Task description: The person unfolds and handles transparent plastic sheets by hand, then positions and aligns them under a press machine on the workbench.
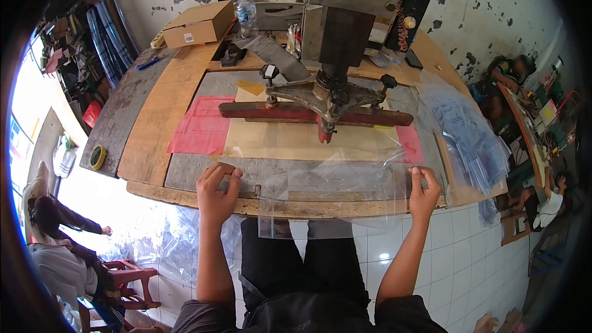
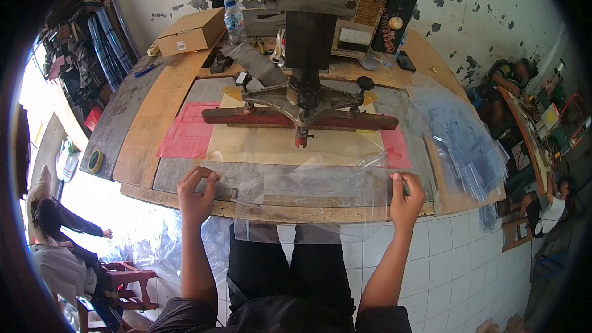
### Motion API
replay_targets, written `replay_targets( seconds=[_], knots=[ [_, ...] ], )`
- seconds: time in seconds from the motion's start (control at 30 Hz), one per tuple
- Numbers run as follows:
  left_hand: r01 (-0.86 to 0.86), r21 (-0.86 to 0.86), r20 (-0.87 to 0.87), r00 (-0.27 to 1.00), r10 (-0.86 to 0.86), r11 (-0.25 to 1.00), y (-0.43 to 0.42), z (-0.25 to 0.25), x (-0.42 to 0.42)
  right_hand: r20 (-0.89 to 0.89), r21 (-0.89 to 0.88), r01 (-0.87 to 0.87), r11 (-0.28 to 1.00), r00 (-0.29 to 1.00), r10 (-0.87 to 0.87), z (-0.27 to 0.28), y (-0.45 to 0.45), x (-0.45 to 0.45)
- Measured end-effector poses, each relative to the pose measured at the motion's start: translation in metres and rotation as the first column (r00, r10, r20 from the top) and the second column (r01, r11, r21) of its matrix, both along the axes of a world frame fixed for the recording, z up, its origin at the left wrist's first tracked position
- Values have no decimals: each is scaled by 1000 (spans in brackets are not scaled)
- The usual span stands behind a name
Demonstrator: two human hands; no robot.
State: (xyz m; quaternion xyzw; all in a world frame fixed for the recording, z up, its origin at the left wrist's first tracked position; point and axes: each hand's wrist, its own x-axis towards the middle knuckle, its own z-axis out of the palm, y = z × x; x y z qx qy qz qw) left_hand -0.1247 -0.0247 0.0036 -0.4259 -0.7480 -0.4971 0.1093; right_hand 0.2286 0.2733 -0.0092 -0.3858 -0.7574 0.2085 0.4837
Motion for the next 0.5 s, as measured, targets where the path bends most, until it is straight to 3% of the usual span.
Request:
replay_targets(
  seconds=[0.5],
  knots=[
    [-2,-4,12,1000,2,1000,0,1,1,-28,-6,7,1000,1000,-8,0,-1,-2]
  ],
)
